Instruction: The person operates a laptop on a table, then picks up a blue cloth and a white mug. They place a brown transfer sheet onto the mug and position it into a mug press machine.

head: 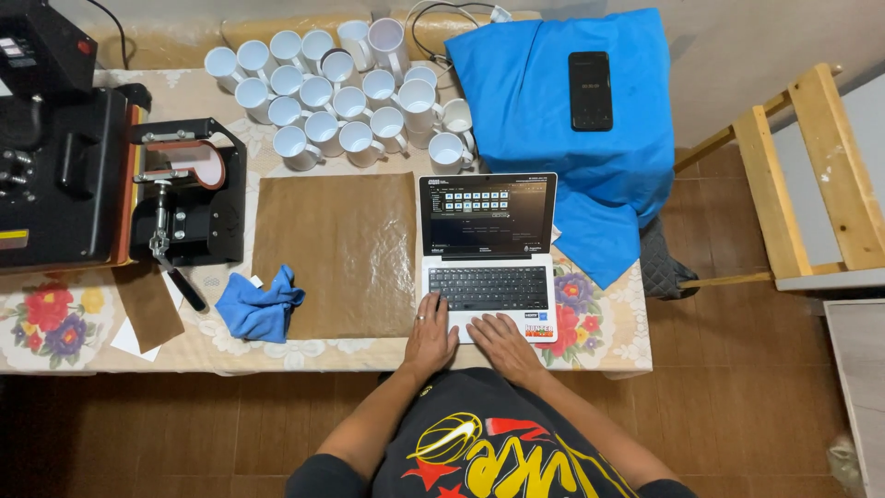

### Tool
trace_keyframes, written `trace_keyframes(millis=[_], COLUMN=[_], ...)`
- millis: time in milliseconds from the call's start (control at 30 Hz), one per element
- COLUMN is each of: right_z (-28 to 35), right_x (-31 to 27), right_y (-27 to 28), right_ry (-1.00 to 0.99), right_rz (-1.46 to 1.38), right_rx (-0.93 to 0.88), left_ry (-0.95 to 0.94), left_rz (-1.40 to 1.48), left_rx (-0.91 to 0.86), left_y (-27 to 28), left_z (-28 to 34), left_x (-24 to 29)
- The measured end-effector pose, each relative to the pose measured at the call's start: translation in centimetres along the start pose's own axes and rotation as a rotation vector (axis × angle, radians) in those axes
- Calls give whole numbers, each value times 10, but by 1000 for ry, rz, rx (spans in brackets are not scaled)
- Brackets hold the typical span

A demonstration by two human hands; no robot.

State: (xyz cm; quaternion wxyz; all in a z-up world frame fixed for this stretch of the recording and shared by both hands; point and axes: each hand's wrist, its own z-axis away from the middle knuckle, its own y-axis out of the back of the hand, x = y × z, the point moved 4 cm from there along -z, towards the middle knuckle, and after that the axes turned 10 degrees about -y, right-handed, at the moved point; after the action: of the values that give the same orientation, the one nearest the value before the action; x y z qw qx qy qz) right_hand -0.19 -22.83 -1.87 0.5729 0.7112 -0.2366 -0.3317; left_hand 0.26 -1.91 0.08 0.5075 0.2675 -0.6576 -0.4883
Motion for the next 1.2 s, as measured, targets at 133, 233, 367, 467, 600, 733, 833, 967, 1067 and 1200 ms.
trace_keyframes(millis=[133, 233, 367, 467, 600, 733, 833, 967, 1067, 1200], right_z=[-1, -4, 5, 7, 5, 7, 2, 7, 11, 5], right_x=[-2, -4, 1, -1, -3, -1, -7, -1, 5, -6], right_y=[8, 14, 7, 23, 31, 22, 45, 25, 9, 37], right_ry=[-9, -8, 4, -3, -16, -21, -20, -25, -45, -36], right_rz=[-2, 9, 17, 9, 4, -8, -13, -11, -35, 0], right_rx=[-41, -53, -78, 26, 103, 182, 183, 209, 229, 254], left_ry=[-7, -2, 7, -20, -48, -49, -57, -53, -51, -52], left_rz=[-3, 16, 15, 2, -16, -15, -38, -29, 6, -3], left_rx=[1, 9, -14, -13, -21, -29, -2, -10, -15, -13], left_y=[0, 3, 1, -1, -1, -3, -4, -1, -1, -1], left_z=[1, -2, -4, -8, -14, -20, -20, -19, -18, -16], left_x=[1, 2, 4, 10, 16, 18, 18, 20, 21, 22])
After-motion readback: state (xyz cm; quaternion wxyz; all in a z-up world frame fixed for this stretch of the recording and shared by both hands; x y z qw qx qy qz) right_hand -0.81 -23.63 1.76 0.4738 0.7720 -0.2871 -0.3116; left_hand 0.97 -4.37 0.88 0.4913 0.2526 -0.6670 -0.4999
